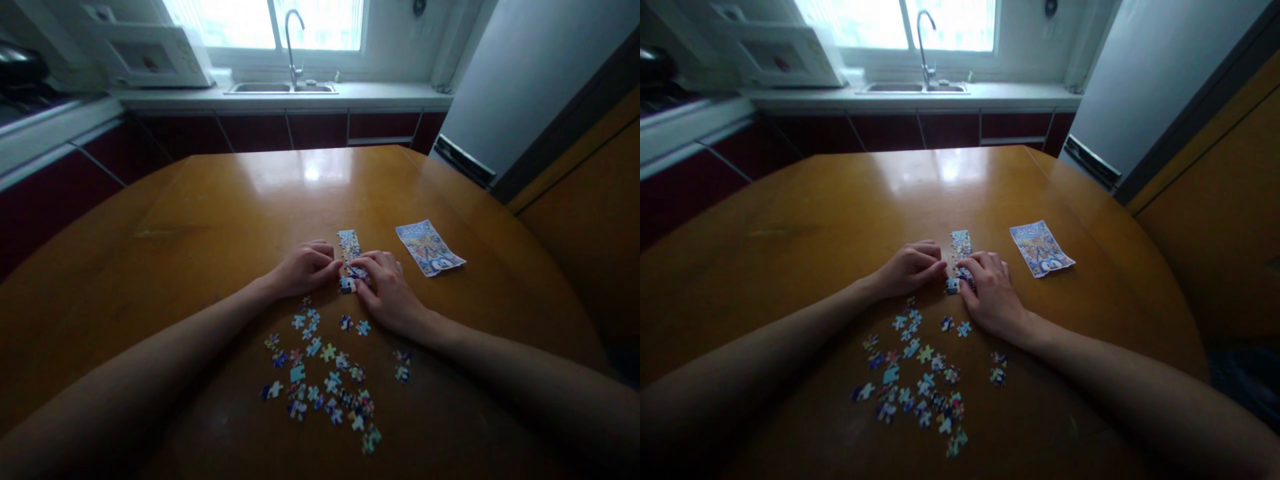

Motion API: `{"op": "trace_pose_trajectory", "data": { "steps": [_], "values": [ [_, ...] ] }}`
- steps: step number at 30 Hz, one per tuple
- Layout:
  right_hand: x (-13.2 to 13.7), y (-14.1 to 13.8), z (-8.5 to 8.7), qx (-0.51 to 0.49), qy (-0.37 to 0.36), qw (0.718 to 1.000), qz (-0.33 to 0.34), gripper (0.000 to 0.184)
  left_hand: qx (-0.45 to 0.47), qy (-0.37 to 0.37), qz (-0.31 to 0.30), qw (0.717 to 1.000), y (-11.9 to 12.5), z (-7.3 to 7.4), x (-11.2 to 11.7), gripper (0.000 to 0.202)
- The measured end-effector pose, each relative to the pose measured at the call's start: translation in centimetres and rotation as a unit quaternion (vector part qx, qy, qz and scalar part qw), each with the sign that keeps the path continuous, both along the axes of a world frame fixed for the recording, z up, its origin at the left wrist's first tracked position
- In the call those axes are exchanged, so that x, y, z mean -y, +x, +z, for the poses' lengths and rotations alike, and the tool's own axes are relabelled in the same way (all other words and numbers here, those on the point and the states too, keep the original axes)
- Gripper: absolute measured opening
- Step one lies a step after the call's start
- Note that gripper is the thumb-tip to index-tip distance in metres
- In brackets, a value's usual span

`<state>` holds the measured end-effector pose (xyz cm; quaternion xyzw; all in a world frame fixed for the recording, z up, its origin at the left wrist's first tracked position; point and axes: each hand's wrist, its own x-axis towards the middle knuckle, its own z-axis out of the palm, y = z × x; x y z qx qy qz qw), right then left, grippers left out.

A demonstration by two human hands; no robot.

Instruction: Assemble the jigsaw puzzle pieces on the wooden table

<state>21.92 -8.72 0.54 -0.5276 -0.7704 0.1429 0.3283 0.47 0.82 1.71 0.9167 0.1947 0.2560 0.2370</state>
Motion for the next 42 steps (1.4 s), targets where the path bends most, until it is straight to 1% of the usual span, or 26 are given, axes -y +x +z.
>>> {"op": "trace_pose_trajectory", "data": {
  "steps": [4, 7, 11, 16, 20, 23, 27, 30, 37, 42],
  "values": [
    [-0.2, 0.0, -0.1, -0.016, -0.011, 1.000, -0.008, 0.027, 0.002, -0.004, 0.004, 1.000, 0.0, 0.1, 0.1, 0.047],
    [-0.4, 0.1, -0.1, -0.029, -0.016, 0.999, -0.015, 0.028, 0.002, 0.001, 0.020, 1.000, 0.0, 0.1, 0.1, 0.047],
    [-0.9, 0.3, -0.3, -0.063, -0.024, 0.997, -0.029, 0.027, 0.023, 0.003, 0.058, 0.998, 0.0, -0.2, 0.0, 0.045],
    [-2.1, 1.0, -0.7, -0.150, -0.020, 0.987, -0.056, 0.025, 0.041, 0.006, 0.102, 0.994, 0.0, -0.5, -0.2, 0.044],
    [-2.7, 1.2, -0.3, -0.200, -0.045, 0.975, -0.081, 0.024, 0.047, -0.001, 0.153, 0.987, -0.1, -0.6, -0.3, 0.043],
    [-3.0, 1.5, 0.0, -0.225, -0.060, 0.969, -0.078, 0.020, 0.052, 0.002, 0.170, 0.984, -0.1, -0.7, -0.4, 0.044],
    [-3.9, 2.4, -0.1, -0.228, -0.099, 0.967, -0.060, 0.020, 0.052, -0.001, 0.171, 0.984, -0.1, -0.9, -0.5, 0.046],
    [-4.5, 2.9, -0.2, -0.227, -0.100, 0.966, -0.068, 0.021, 0.049, 0.001, 0.165, 0.985, -0.1, -0.9, -0.5, 0.047],
    [-4.4, 2.8, -0.1, -0.223, -0.107, 0.968, -0.049, 0.021, 0.032, -0.009, 0.112, 0.993, 0.1, -0.6, -0.2, 0.050],
    [-4.4, 2.7, -0.3, -0.221, -0.119, 0.967, -0.052, 0.020, 0.026, -0.012, 0.092, 0.995, 0.0, -0.7, -0.2, 0.051]
  ]
}}
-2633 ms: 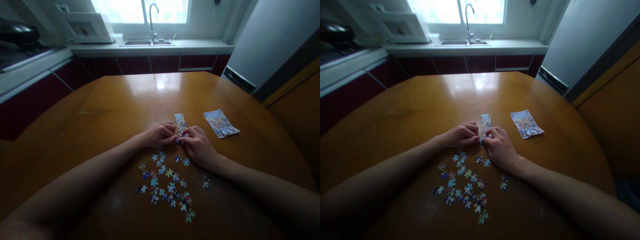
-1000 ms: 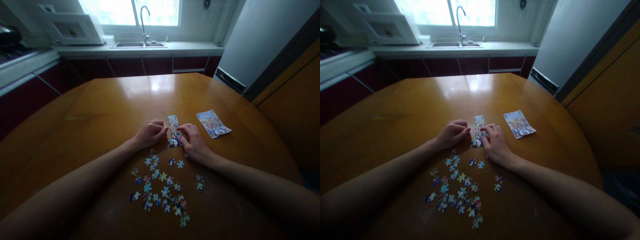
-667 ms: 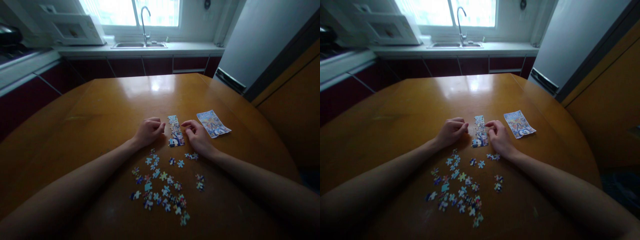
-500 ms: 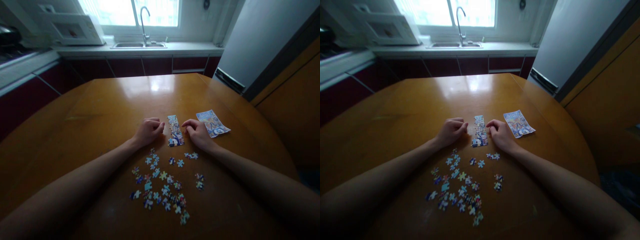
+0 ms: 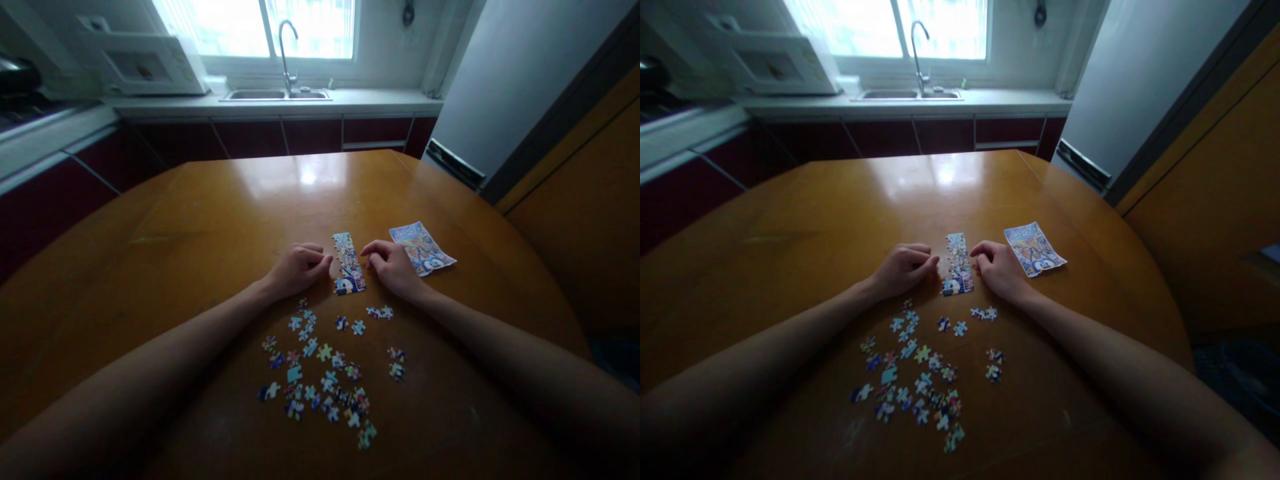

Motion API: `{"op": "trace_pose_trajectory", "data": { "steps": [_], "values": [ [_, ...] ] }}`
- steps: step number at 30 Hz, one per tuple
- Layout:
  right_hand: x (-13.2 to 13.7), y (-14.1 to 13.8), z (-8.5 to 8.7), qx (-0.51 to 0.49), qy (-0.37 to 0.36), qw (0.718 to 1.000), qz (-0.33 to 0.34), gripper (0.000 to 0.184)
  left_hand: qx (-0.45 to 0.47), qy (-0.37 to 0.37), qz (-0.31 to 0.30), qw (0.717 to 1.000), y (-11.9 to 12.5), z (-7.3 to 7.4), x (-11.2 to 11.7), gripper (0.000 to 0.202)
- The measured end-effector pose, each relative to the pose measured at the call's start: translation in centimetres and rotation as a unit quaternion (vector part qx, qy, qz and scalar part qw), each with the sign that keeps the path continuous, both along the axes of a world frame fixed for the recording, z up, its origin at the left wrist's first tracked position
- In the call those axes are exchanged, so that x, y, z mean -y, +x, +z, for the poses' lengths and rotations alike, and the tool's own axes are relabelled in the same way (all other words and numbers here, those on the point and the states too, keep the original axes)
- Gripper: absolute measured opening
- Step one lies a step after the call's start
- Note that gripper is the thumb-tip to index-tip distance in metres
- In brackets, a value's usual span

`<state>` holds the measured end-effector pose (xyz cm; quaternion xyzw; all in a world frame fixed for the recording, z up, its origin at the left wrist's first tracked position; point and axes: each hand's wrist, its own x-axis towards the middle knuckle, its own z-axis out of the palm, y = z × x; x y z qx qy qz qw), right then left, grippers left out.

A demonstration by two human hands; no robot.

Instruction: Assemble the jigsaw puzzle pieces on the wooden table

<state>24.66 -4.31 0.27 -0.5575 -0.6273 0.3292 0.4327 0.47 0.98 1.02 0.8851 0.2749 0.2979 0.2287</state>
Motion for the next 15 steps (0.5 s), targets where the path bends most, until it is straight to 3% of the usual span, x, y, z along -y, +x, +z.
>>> {"op": "trace_pose_trajectory", "data": {
  "steps": [15],
  "values": [
    [-0.06, -0.05, 0.02, 0.043, 0.022, 0.999, 0.010, 0.022, -0.022, -0.007, -0.076, 0.997, 0.01, 0.91, 0.26, 0.051]
  ]
}}
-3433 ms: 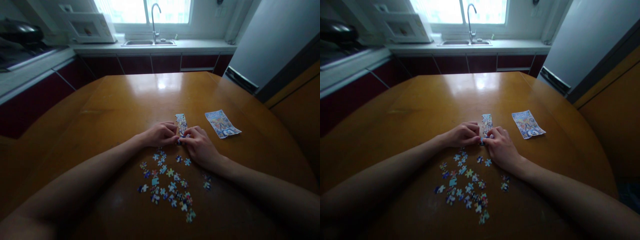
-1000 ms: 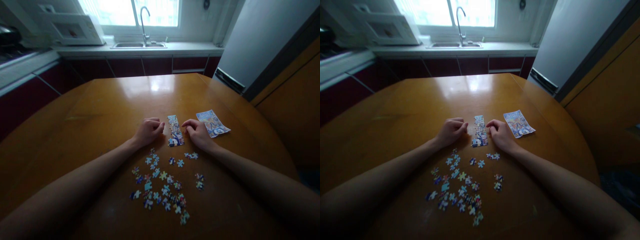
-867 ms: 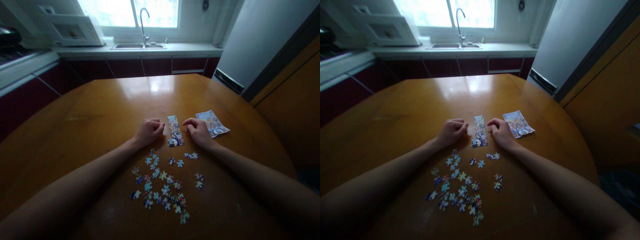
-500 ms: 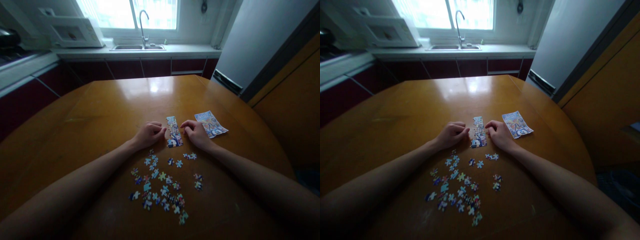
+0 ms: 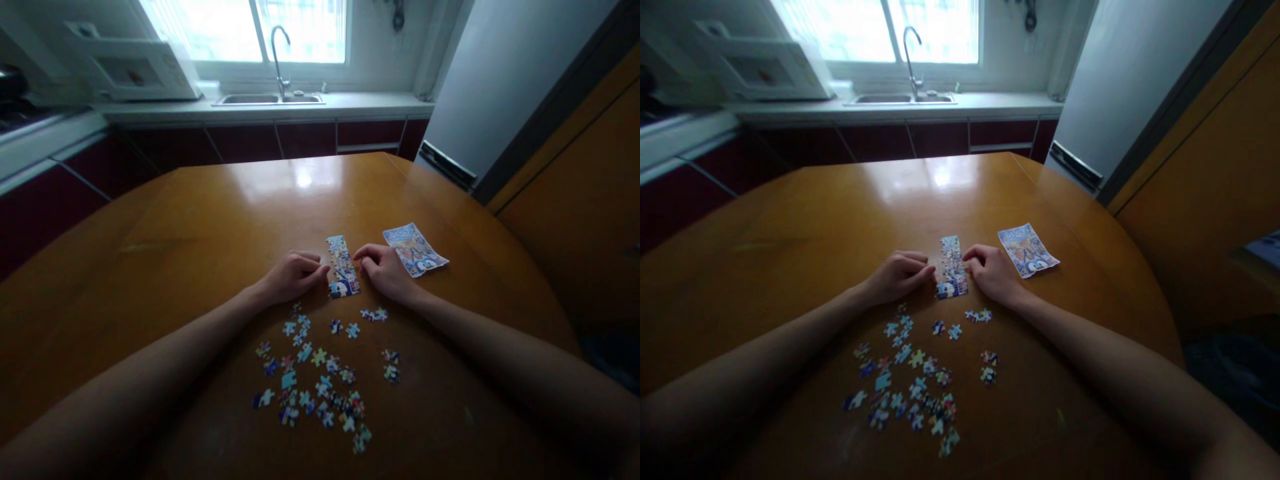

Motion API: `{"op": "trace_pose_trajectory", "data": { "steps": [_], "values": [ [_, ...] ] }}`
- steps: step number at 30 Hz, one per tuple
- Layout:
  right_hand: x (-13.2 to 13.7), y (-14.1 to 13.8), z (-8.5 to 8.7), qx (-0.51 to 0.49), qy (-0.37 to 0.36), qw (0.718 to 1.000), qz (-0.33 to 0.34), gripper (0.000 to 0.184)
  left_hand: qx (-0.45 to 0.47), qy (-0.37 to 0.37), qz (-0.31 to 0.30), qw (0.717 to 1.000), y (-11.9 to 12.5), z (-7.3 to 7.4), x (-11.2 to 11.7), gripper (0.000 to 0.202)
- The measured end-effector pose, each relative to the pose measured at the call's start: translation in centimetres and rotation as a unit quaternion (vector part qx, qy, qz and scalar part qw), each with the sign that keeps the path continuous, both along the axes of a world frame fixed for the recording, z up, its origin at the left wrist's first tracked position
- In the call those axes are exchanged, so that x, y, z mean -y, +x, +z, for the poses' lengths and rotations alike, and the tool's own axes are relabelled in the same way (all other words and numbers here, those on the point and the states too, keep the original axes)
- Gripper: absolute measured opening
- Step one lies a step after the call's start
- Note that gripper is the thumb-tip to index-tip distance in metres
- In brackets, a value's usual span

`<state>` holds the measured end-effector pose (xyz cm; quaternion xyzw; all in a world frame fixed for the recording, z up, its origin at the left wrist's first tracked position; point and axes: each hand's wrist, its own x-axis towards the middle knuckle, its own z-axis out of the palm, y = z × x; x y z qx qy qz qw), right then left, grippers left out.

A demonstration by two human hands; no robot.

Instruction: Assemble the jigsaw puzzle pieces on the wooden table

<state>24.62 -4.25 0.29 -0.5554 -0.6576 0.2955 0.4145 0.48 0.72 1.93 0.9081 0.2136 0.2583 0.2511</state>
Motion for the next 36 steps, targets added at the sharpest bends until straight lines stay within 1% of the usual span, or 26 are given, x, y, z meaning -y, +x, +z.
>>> {"op": "trace_pose_trajectory", "data": {
  "steps": [6, 11, 16, 24, 28, 36],
  "values": [
    [0.1, -0.1, 0.3, -0.003, 0.005, 1.000, -0.001, 0.021, -0.006, -0.007, 0.005, 1.000, -0.2, -0.3, -0.2, 0.050],
    [0.1, -0.1, 0.1, -0.012, 0.002, 1.000, -0.001, 0.021, -0.003, -0.013, 0.008, 1.000, -0.3, -0.4, -0.2, 0.049],
    [0.0, -0.1, 0.0, -0.013, 0.004, 1.000, 0.000, 0.022, 0.004, -0.014, 0.014, 1.000, -0.2, -0.3, -0.2, 0.050],
    [0.1, -0.1, 0.1, -0.007, 0.003, 1.000, -0.003, 0.022, 0.016, -0.006, 0.020, 1.000, -0.2, -0.7, -0.4, 0.054],
    [0.1, -0.1, 0.1, 0.003, 0.010, 1.000, -0.002, 0.022, 0.011, -0.004, 0.015, 1.000, -0.2, -0.4, -0.2, 0.054],
    [0.2, -0.1, 0.3, 0.005, 0.007, 1.000, -0.002, 0.022, -0.016, -0.016, -0.018, 1.000, 0.0, 0.3, 0.1, 0.051]
  ]
}}
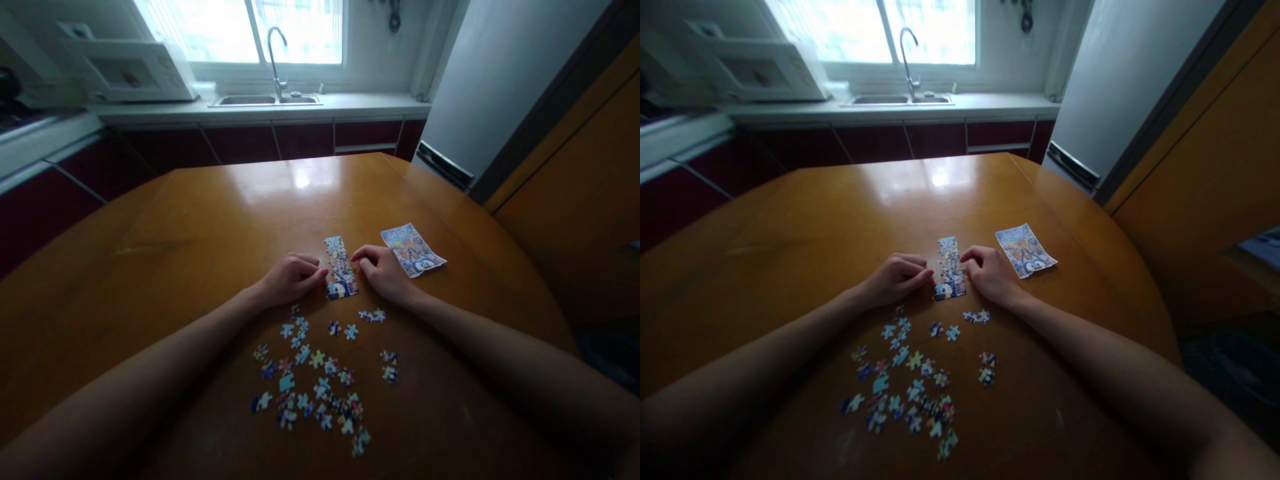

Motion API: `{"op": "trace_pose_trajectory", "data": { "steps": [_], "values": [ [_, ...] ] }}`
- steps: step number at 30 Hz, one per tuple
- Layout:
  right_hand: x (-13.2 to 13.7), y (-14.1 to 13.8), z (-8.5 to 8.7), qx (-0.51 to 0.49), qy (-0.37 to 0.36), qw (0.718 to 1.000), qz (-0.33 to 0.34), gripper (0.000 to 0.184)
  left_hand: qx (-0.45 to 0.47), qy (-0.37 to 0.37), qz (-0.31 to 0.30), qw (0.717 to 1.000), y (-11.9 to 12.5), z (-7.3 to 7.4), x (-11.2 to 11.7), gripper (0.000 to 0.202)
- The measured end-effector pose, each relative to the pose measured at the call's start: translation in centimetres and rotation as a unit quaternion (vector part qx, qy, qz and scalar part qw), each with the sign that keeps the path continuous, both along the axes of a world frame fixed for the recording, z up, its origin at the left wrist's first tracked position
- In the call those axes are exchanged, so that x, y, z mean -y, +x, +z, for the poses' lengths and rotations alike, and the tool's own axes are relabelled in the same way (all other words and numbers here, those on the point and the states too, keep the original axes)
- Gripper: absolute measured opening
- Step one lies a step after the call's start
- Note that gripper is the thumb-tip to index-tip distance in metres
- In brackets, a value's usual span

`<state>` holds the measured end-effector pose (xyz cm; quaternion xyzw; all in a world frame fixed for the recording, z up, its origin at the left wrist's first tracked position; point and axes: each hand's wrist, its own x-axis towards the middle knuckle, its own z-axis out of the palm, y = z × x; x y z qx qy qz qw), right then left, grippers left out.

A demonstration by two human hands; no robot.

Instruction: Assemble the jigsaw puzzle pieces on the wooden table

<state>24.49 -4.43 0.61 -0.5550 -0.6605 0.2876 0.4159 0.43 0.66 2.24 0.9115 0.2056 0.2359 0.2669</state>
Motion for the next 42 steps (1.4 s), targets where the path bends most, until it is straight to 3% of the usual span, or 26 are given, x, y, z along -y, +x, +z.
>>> {"op": "trace_pose_trajectory", "data": {
  "steps": [8, 19, 42],
  "values": [
    [0.0, 0.0, -0.1, -0.002, 0.000, 1.000, 0.002, 0.021, -0.002, -0.001, 0.009, 1.000, 0.0, -0.1, 0.0, 0.050],
    [0.0, 0.0, 0.0, -0.003, -0.003, 1.000, 0.003, 0.022, 0.025, 0.002, 0.100, 0.995, 0.0, -0.9, -0.3, 0.052],
    [-0.1, 0.1, -0.3, -0.003, 0.008, 1.000, 0.004, 0.022, -0.018, 0.005, 0.118, 0.993, 0.0, -1.4, -0.3, 0.048]
  ]
}}
